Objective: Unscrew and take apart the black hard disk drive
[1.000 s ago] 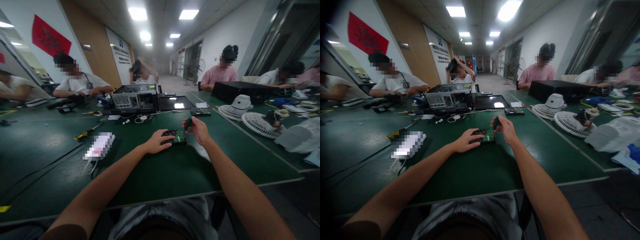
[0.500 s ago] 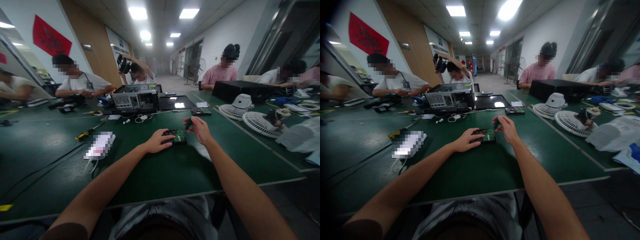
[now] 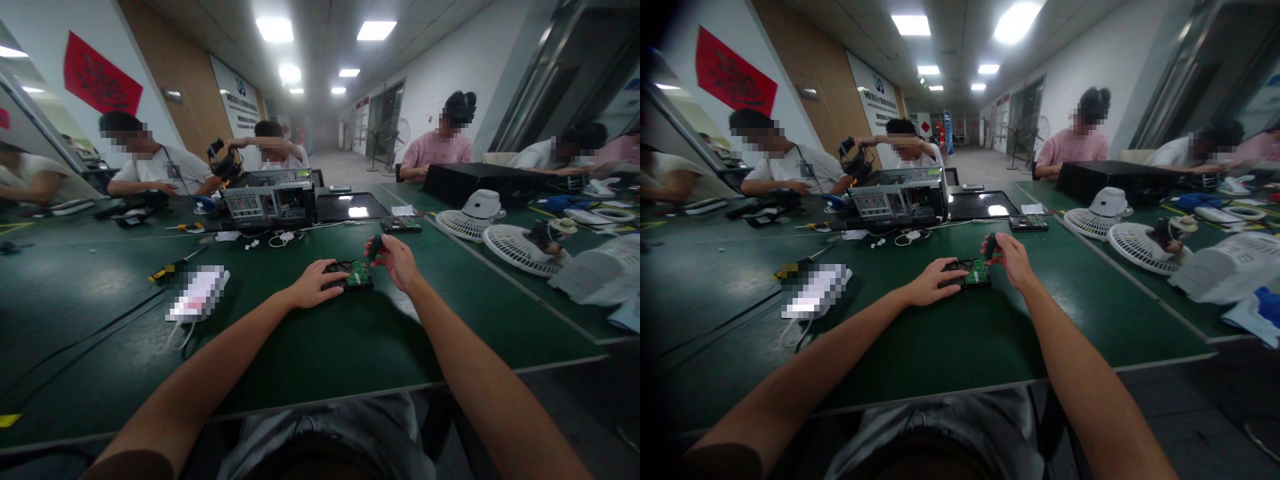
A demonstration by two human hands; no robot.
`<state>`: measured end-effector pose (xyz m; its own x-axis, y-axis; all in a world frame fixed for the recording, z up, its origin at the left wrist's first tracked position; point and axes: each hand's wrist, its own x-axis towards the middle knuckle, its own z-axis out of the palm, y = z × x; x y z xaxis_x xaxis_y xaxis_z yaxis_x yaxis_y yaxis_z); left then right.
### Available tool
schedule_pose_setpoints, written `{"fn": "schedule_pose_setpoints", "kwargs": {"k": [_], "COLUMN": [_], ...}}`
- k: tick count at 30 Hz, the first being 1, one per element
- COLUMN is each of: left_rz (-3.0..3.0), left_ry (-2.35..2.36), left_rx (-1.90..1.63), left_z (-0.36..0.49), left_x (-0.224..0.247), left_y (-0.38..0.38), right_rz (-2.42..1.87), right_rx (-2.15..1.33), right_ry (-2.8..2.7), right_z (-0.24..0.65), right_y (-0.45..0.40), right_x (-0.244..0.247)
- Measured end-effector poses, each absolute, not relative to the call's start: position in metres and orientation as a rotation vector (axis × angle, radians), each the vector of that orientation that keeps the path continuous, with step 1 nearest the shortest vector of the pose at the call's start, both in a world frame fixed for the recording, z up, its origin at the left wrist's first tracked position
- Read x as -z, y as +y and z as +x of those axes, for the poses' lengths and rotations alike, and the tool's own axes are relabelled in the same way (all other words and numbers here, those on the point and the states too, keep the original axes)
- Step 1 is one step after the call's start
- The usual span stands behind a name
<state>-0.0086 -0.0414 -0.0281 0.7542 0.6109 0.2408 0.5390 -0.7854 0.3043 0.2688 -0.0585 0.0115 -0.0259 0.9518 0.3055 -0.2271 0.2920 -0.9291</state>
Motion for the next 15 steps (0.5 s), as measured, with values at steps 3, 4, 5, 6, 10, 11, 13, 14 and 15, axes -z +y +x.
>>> {"fn": "schedule_pose_setpoints", "kwargs": {"k": [3,4,5,6,10,11,13,14,15], "left_rz": [2.731,2.727,2.721,2.715,2.715,2.72,2.73,2.733,2.735], "left_ry": [0.9,0.901,0.904,0.907,0.905,0.904,0.901,0.899,0.899], "left_rx": [-0.484,-0.482,-0.483,-0.484,-0.497,-0.499,-0.497,-0.494,-0.493], "left_z": [-0.0088,-0.0089,-0.0089,-0.0089,-0.0088,-0.0088,-0.0089,-0.0089,-0.0089], "left_x": [0.0283,0.0282,0.0281,0.0281,0.0279,0.0278,0.0275,0.0274,0.0274], "left_y": [-0.0409,-0.041,-0.0411,-0.0413,-0.0417,-0.0419,-0.0422,-0.0424,-0.0426], "right_rz": [-0.797,-0.801,-0.807,-0.813,-0.82,-0.818,-0.808,-0.803,-0.8], "right_rx": [-1.098,-1.086,-1.073,-1.062,-1.042,-1.044,-1.057,-1.064,-1.069], "right_ry": [-1.238,-1.245,-1.252,-1.257,-1.245,-1.238,-1.23,-1.227,-1.224], "right_z": [0.2697,0.27,0.2702,0.2702,0.2695,0.2692,0.2684,0.2681,0.2677], "right_y": [-0.0587,-0.0586,-0.0585,-0.0584,-0.0587,-0.059,-0.0596,-0.0598,-0.06], "right_x": [-0.012,-0.0121,-0.0122,-0.0122,-0.0125,-0.0126,-0.0126,-0.0126,-0.0126]}}
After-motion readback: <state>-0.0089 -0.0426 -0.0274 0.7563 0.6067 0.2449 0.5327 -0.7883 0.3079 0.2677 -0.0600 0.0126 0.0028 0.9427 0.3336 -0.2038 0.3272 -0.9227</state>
